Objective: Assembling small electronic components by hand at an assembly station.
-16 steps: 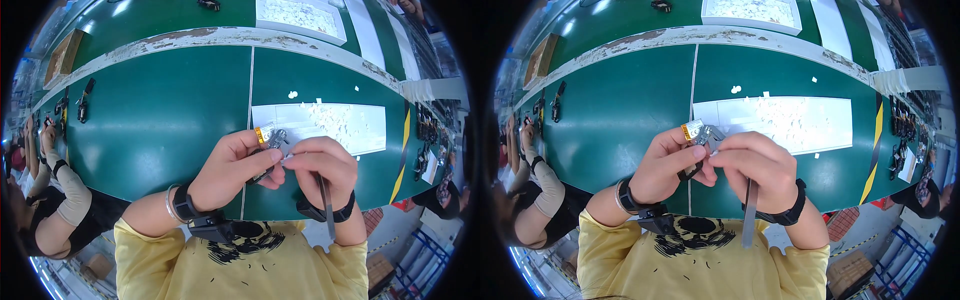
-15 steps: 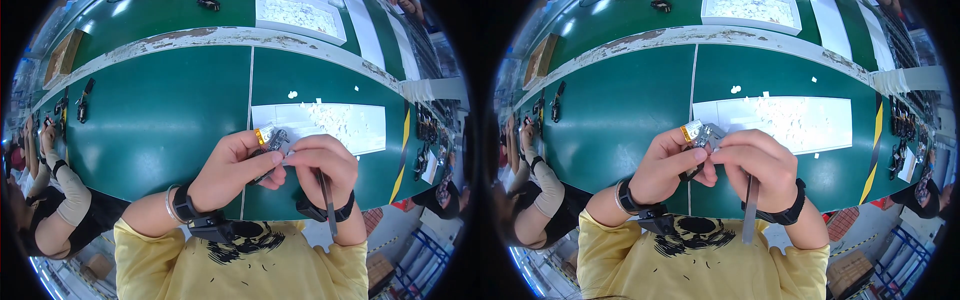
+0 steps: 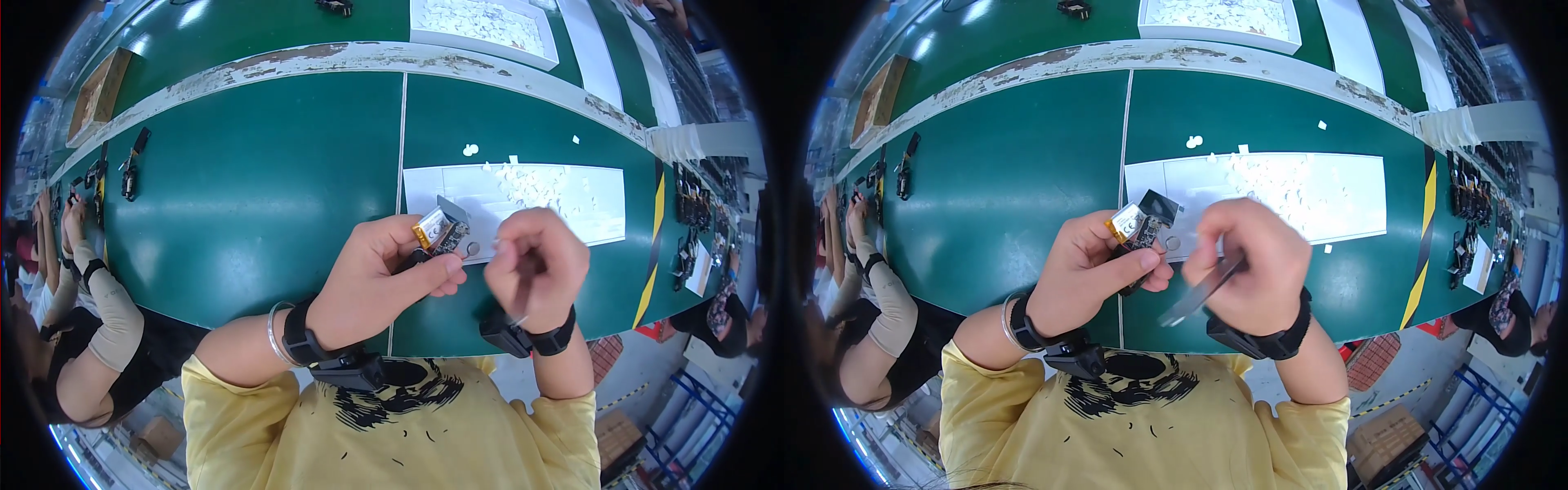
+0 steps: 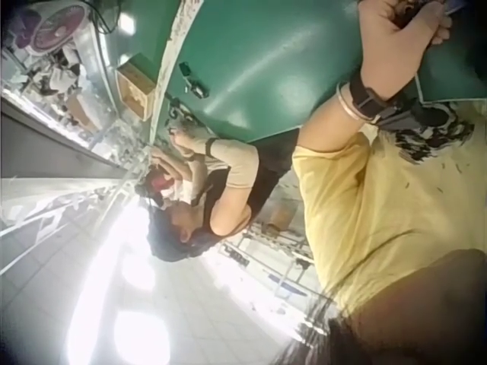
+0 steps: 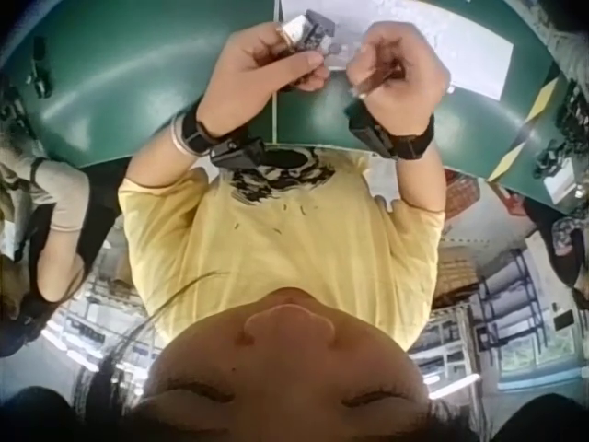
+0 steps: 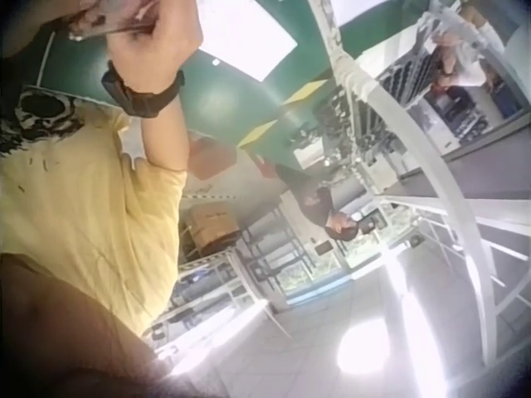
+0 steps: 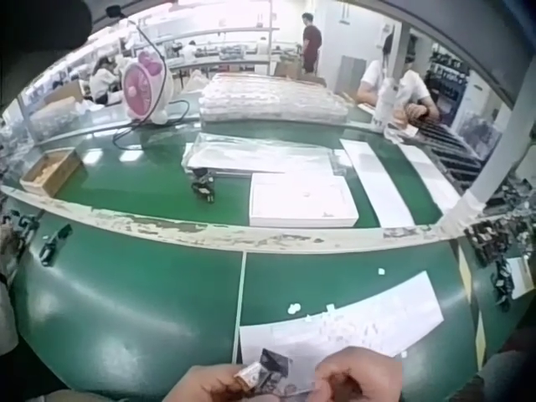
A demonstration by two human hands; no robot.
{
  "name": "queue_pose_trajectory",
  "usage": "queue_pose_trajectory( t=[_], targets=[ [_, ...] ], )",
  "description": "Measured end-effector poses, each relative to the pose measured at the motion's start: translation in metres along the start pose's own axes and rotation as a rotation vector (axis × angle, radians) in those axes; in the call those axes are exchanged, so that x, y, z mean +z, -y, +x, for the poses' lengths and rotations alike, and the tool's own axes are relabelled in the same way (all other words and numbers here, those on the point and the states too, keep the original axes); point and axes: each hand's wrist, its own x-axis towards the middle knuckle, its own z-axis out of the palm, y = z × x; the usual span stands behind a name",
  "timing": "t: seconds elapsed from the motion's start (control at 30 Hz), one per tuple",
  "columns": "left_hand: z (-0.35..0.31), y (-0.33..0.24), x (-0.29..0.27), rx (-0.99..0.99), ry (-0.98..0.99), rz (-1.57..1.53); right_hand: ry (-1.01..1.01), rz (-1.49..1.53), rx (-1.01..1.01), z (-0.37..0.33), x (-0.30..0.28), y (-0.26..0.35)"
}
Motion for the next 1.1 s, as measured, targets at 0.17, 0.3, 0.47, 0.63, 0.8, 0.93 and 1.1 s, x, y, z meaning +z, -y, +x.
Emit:
queue_pose_trajectory(
  t=[0.17, 0.3, 0.47, 0.63, 0.8, 0.93, 1.1],
  targets=[
    [0.001, -0.003, -0.001, -0.041, -0.023, -0.038, 0.096, 0.304, 0.302, -0.008, -0.001, -0.012],
    [0.002, -0.008, -0.004, -0.143, 0.068, -0.064, 0.091, 0.486, 0.218, -0.004, 0.005, 0.002],
    [0.0, -0.016, -0.002, -0.228, 0.097, -0.282, 0.096, 0.136, -0.036, 0.0, 0.005, 0.001],
    [-0.002, -0.009, -0.006, -0.246, 0.145, -0.233, 0.066, -0.121, -0.253, 0.001, 0.006, -0.004],
    [-0.005, -0.007, -0.001, -0.139, 0.146, -0.212, 0.084, -0.282, -0.298, 0.001, 0.007, 0.002],
    [-0.006, 0.004, 0.002, 0.023, 0.149, -0.193, 0.073, -0.29, -0.265, 0.0, 0.009, 0.006],
    [-0.007, 0.009, 0.007, 0.123, 0.075, 0.047, 0.065, -0.254, -0.23, 0.0, 0.01, 0.005]
  ],
)
